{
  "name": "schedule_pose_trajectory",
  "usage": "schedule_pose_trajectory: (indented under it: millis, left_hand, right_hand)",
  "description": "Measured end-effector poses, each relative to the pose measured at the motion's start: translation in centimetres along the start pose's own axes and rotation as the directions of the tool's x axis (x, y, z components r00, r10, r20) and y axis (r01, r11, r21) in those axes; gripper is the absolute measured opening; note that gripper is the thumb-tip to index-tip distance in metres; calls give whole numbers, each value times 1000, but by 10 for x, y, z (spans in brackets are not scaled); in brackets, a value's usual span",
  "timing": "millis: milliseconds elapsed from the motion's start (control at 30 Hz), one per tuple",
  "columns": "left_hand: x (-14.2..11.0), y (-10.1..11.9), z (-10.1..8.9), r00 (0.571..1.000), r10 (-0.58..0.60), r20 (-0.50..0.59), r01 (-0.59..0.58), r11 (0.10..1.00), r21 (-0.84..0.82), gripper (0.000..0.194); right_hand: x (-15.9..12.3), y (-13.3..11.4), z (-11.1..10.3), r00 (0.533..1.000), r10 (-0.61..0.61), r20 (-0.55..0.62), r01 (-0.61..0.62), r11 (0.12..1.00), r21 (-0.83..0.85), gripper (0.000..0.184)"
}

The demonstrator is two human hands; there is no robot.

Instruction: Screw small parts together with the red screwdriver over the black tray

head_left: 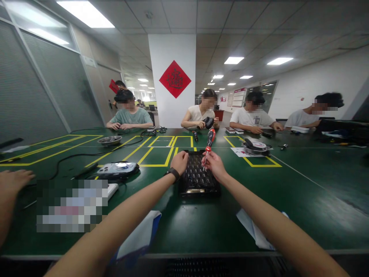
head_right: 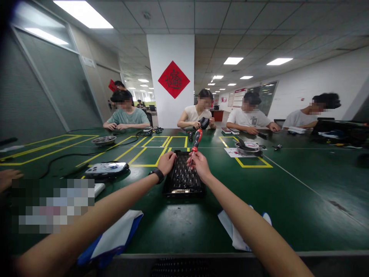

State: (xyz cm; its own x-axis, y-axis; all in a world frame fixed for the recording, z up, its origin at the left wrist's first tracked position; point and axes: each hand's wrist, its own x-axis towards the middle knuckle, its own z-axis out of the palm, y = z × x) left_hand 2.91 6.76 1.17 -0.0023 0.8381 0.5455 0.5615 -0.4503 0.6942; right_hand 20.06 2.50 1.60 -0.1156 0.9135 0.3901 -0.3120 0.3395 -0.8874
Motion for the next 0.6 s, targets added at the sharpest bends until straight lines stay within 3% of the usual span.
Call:
schedule_pose_trajectory:
  millis: [67, 167, 300, 467, 600]
  left_hand:
    - [-3, 13, 9, 1000, -29, 1, 28, 962, -270, 36]
    - [-15, 18, 17, 976, -41, 215, 153, 831, -535, 41]
    - [-31, 7, 12, 945, 69, 320, 94, 880, -466, 35]
    - [-40, 4, 5, 792, 219, 570, 90, 881, -465, 19]
    - [-47, 11, 3, 758, 248, 603, 72, 887, -455, 14]
  right_hand:
    - [-7, 2, 2, 1000, 24, 12, -25, 1000, 16, 30]
    - [-19, 4, 4, 997, 54, 56, -56, 998, 34, 29]
    - [-26, 6, 5, 995, 51, 89, -54, 998, 28, 29]
    - [-27, 11, 6, 999, 22, 35, -22, 1000, 2, 29]
    - [-29, 12, 6, 1000, -23, 3, 24, 998, -54, 30]
